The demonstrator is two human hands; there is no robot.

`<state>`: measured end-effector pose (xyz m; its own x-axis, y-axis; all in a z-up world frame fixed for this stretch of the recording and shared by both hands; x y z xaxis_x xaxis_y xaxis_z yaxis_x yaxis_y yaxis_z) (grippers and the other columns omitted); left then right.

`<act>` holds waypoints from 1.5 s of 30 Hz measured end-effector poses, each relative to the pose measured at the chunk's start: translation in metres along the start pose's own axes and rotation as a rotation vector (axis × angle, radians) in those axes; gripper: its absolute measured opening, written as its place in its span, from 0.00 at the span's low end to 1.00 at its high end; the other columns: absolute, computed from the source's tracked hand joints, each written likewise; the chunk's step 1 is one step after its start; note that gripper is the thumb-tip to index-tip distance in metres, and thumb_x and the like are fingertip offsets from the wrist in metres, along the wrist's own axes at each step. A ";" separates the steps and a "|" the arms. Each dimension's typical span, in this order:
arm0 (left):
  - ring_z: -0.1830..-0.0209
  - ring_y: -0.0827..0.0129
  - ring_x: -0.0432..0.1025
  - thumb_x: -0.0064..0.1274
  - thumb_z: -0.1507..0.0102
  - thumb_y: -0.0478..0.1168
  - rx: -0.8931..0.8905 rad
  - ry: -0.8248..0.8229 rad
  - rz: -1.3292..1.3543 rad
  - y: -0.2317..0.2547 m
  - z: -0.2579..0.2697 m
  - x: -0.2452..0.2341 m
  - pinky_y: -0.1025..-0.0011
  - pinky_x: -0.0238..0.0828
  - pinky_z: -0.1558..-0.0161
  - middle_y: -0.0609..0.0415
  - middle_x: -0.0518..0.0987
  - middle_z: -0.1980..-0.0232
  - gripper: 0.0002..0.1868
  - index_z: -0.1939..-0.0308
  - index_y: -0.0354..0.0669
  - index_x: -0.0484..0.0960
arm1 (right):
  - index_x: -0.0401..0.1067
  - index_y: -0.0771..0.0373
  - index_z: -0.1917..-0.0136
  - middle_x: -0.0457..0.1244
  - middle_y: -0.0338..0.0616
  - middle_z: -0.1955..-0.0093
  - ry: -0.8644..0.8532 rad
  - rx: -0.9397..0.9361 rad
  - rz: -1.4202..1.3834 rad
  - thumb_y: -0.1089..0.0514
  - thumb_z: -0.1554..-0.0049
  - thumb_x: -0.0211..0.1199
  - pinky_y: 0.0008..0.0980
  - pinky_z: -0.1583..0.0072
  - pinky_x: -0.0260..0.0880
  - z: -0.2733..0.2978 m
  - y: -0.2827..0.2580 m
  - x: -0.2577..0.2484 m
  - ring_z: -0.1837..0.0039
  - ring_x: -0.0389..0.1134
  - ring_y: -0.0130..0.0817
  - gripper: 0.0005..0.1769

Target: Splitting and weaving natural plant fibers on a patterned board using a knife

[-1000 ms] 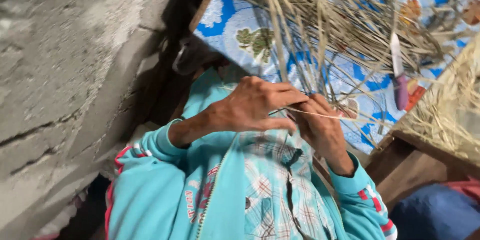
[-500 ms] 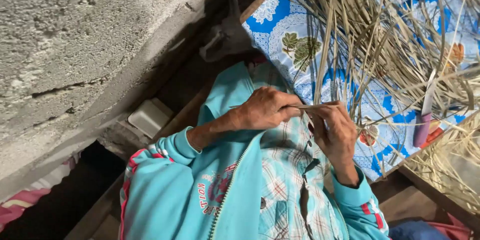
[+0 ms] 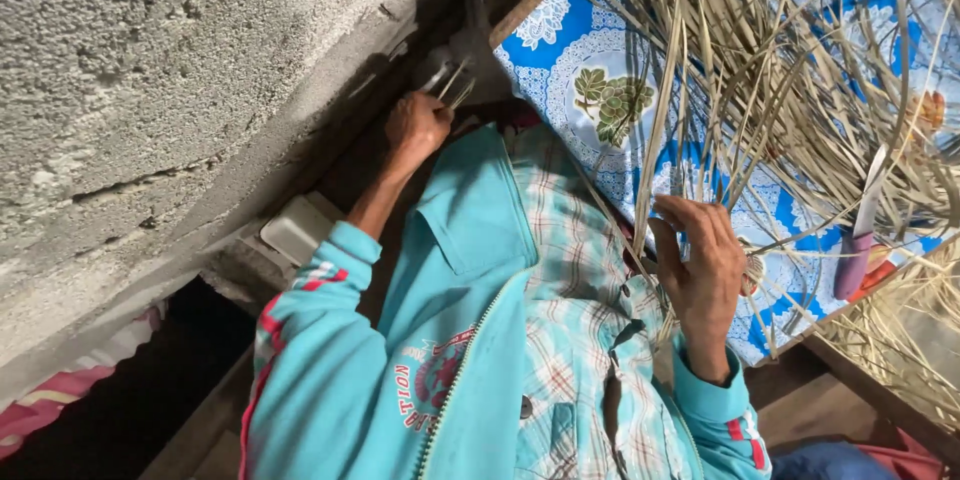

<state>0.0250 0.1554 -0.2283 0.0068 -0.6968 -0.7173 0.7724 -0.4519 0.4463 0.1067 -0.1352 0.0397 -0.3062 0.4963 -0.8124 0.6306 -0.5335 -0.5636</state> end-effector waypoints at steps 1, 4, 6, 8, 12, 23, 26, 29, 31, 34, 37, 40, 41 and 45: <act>0.65 0.53 0.72 0.48 0.49 0.47 0.002 -0.003 -0.001 -0.003 -0.010 0.006 0.57 0.70 0.64 0.50 0.77 0.71 0.09 0.71 0.50 0.79 | 0.66 0.71 0.51 0.62 0.51 0.61 0.001 0.003 0.002 0.72 0.49 0.55 0.32 0.56 0.62 0.002 -0.001 0.001 0.59 0.62 0.40 0.11; 0.67 0.51 0.73 0.47 0.49 0.50 -0.114 -0.005 -0.117 -0.022 -0.040 0.027 0.54 0.70 0.68 0.46 0.76 0.72 0.15 0.71 0.43 0.79 | 0.67 0.70 0.53 0.62 0.51 0.62 -0.031 0.027 -0.002 0.72 0.50 0.54 0.32 0.57 0.62 0.009 0.002 0.007 0.60 0.63 0.41 0.10; 0.67 0.51 0.73 0.53 0.53 0.48 -0.093 0.064 -0.191 -0.031 -0.058 0.040 0.55 0.70 0.68 0.46 0.76 0.72 0.15 0.70 0.42 0.78 | 0.68 0.65 0.53 0.62 0.45 0.64 -0.062 0.056 -0.011 0.69 0.49 0.55 0.29 0.58 0.63 0.017 0.010 0.013 0.62 0.63 0.35 0.09; 0.66 0.52 0.73 0.54 0.52 0.47 -0.046 0.078 -0.284 -0.020 -0.059 0.039 0.57 0.70 0.67 0.46 0.75 0.71 0.15 0.69 0.41 0.77 | 0.68 0.65 0.53 0.62 0.45 0.64 -0.075 0.051 -0.016 0.69 0.49 0.55 0.29 0.58 0.63 0.023 0.014 0.018 0.62 0.63 0.35 0.09; 0.65 0.55 0.72 0.52 0.50 0.42 0.037 0.121 -0.366 -0.031 -0.092 0.068 0.62 0.70 0.66 0.48 0.75 0.70 0.11 0.69 0.39 0.76 | 0.69 0.63 0.55 0.62 0.42 0.66 -0.083 0.031 -0.042 0.68 0.50 0.56 0.28 0.60 0.64 0.029 0.020 0.023 0.64 0.64 0.34 0.08; 0.52 0.56 0.67 0.44 0.43 0.42 0.002 -0.031 -0.422 -0.034 -0.117 0.079 0.59 0.65 0.53 0.47 0.74 0.58 0.12 0.60 0.40 0.75 | 0.69 0.67 0.57 0.63 0.47 0.67 -0.083 0.055 -0.091 0.70 0.50 0.54 0.30 0.62 0.64 0.024 0.008 0.018 0.65 0.65 0.39 0.07; 0.53 0.55 0.68 0.44 0.45 0.43 -0.050 -0.043 -0.390 -0.050 -0.125 0.085 0.57 0.65 0.53 0.46 0.74 0.58 0.13 0.60 0.41 0.74 | 0.69 0.67 0.57 0.63 0.47 0.67 -0.082 0.069 -0.106 0.70 0.51 0.54 0.30 0.62 0.64 0.027 0.011 0.019 0.65 0.65 0.38 0.07; 0.54 0.56 0.69 0.46 0.48 0.48 -0.108 -0.027 -0.288 -0.056 -0.123 0.074 0.56 0.67 0.56 0.48 0.74 0.60 0.15 0.62 0.45 0.76 | 0.69 0.68 0.57 0.62 0.48 0.67 -0.080 0.067 -0.132 0.70 0.50 0.54 0.31 0.63 0.63 0.024 0.010 0.017 0.66 0.64 0.39 0.07; 0.55 0.57 0.69 0.47 0.49 0.51 -0.130 -0.029 -0.235 -0.051 -0.113 0.064 0.56 0.67 0.58 0.50 0.75 0.62 0.16 0.64 0.48 0.77 | 0.69 0.69 0.57 0.62 0.49 0.67 -0.069 0.063 -0.146 0.70 0.50 0.53 0.31 0.64 0.63 0.022 0.007 0.014 0.66 0.63 0.41 0.07; 0.57 0.54 0.70 0.45 0.48 0.47 -0.039 0.020 -0.083 -0.026 -0.095 0.048 0.54 0.68 0.61 0.48 0.75 0.65 0.14 0.64 0.46 0.79 | 0.68 0.66 0.56 0.62 0.46 0.66 -0.018 0.083 -0.154 0.69 0.49 0.53 0.31 0.64 0.63 0.021 0.008 0.006 0.66 0.63 0.40 0.07; 0.57 0.55 0.69 0.36 0.43 0.47 -0.062 -0.022 -0.080 -0.006 -0.070 0.030 0.55 0.66 0.58 0.47 0.74 0.64 0.16 0.62 0.46 0.77 | 0.69 0.65 0.56 0.63 0.47 0.65 0.027 0.080 -0.200 0.68 0.49 0.53 0.30 0.63 0.63 0.022 0.012 0.001 0.65 0.64 0.41 0.07; 0.57 0.46 0.67 0.36 0.44 0.42 0.013 0.094 0.074 0.030 -0.014 -0.014 0.51 0.62 0.55 0.41 0.74 0.65 0.14 0.64 0.42 0.76 | 0.69 0.66 0.57 0.63 0.48 0.66 0.034 0.067 -0.218 0.69 0.51 0.55 0.33 0.64 0.63 0.019 0.009 -0.003 0.67 0.63 0.43 0.07; 0.64 0.54 0.67 0.34 0.44 0.40 0.104 0.091 0.270 0.047 0.003 -0.029 0.58 0.62 0.59 0.46 0.71 0.73 0.12 0.68 0.42 0.75 | 0.69 0.67 0.57 0.63 0.47 0.67 0.031 0.043 -0.253 0.69 0.50 0.54 0.33 0.63 0.64 0.018 0.008 -0.004 0.66 0.63 0.43 0.07; 0.66 0.59 0.66 0.35 0.39 0.43 0.415 0.112 0.587 0.106 0.079 -0.064 0.66 0.61 0.57 0.44 0.69 0.72 0.13 0.70 0.40 0.71 | 0.68 0.66 0.56 0.61 0.45 0.70 0.087 0.002 -0.285 0.64 0.49 0.54 0.33 0.63 0.64 0.014 0.001 -0.012 0.68 0.62 0.42 0.07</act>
<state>0.0564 0.1080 -0.0931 0.4284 -0.8380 -0.3382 0.3168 -0.2112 0.9247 0.1012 -0.1518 0.0467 -0.4087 0.6831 -0.6053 0.5262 -0.3655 -0.7678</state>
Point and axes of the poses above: each hand's wrist, its own z-axis away from the middle knuckle, its own x-axis out of the palm, y = z × x, the point moved 7 cm from there along -z, towards the middle knuckle
